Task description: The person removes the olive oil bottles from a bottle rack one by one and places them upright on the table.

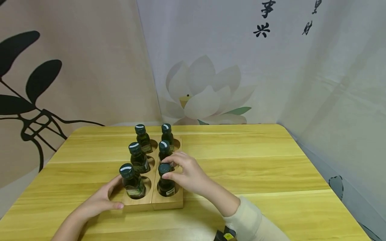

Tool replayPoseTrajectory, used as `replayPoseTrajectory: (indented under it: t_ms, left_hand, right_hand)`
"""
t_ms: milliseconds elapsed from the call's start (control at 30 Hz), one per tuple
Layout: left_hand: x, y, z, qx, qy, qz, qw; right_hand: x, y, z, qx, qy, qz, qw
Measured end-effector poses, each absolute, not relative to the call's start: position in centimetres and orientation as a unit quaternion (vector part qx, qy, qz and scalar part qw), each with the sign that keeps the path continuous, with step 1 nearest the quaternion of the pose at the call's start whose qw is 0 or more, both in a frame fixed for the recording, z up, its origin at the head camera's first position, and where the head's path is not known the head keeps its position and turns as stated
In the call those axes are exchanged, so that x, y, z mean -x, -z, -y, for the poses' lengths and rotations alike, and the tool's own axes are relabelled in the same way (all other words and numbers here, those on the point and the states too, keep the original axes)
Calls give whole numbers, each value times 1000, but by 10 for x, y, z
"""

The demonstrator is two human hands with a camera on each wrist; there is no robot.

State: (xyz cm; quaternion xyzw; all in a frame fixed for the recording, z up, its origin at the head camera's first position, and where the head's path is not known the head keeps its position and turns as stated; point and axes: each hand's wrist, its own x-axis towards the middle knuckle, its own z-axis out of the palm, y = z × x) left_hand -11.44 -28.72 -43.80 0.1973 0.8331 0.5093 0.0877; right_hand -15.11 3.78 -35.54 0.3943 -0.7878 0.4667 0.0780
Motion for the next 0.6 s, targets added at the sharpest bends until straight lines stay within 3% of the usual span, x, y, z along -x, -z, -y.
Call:
replayPoseTrajectory:
  t_ms: [600]
  left_hand:
    - [114, 437, 287, -185, -500, -840, 98]
  right_hand:
    - [145, 317, -51, -393, -472, 776, 143]
